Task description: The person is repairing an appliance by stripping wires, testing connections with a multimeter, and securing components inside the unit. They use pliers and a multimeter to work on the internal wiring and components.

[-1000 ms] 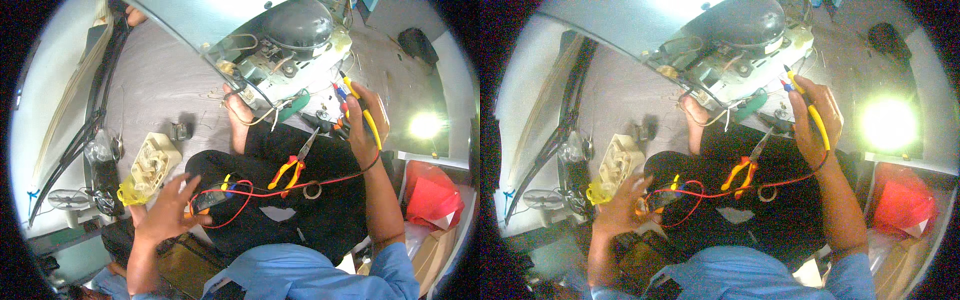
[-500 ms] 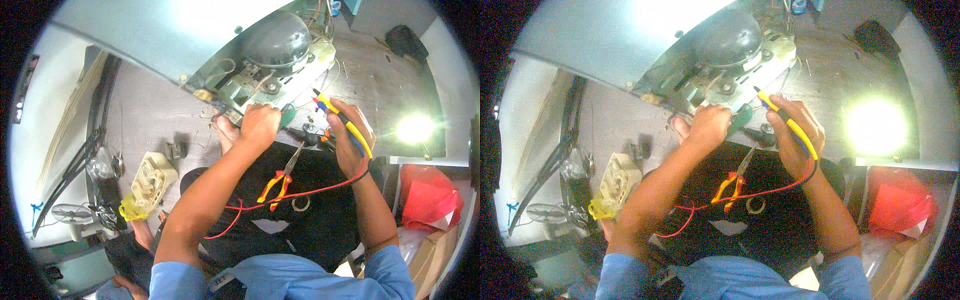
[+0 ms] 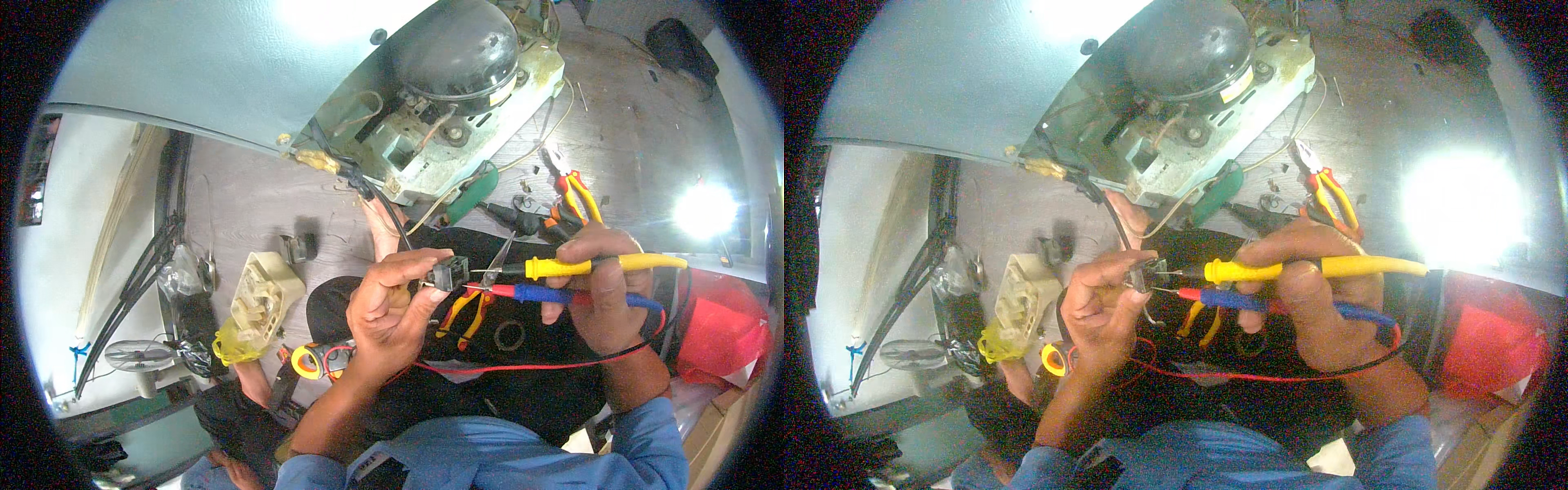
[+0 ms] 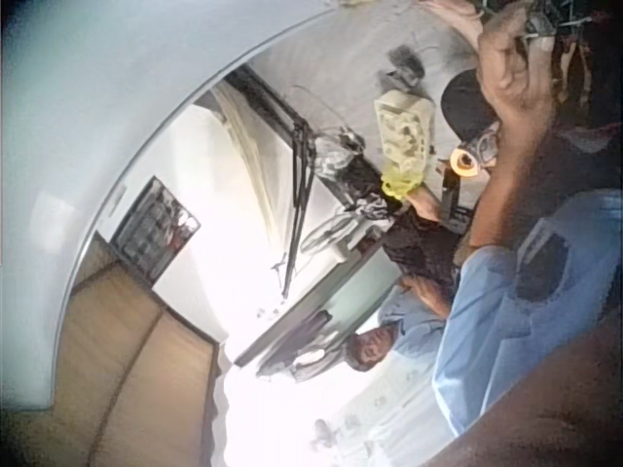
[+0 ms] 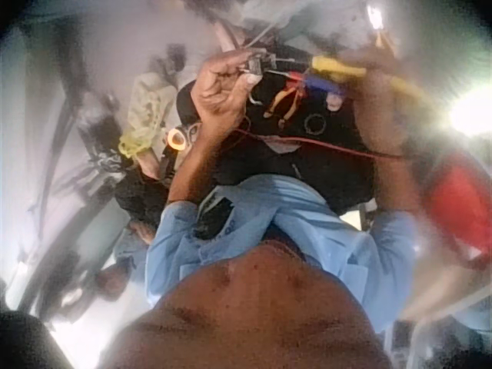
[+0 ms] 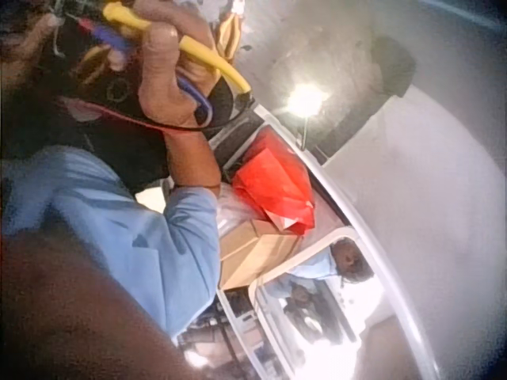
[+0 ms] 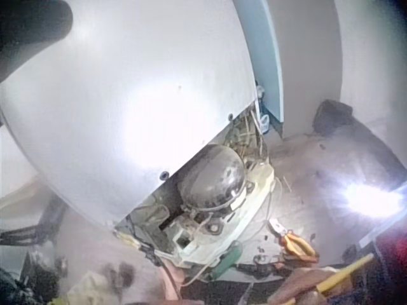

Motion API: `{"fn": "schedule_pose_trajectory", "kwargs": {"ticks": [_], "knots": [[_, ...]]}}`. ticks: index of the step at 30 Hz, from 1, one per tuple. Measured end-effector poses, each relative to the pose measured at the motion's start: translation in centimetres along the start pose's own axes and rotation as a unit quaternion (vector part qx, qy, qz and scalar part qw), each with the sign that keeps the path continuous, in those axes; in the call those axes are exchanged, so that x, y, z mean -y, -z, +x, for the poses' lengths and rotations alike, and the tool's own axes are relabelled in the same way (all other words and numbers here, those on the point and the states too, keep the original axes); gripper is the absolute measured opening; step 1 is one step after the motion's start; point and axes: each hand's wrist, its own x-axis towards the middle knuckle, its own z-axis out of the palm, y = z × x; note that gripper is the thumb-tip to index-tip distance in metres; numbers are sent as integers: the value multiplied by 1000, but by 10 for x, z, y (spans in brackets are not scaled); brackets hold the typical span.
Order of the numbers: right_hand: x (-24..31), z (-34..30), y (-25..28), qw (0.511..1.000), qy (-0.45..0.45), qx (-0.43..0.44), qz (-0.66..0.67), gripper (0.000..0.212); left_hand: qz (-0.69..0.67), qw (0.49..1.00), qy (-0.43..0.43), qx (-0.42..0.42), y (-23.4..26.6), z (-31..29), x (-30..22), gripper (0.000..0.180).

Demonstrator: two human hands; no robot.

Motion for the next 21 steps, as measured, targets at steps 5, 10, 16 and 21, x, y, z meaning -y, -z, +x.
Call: {"fn": "schedule_pose_trajectory", "kwargs": {"ticks": [5,10,16,21], "knots": [[-7,6,-1,1000,16,13,1,47,-6,999,17,-33,-2,-2,4,30],[1,0,-10,997,-31,-51,-49,47,-17,1000,-22,-15,-2,-5,8,32],[-3,-1,-7,999,-25,-34,7,30,-4,999,-31,16,-2,-6,8,35],[-7,1,-8,1000,-11,-20,10,27,20,999,-39,22,-2,-4,6,35]]}}
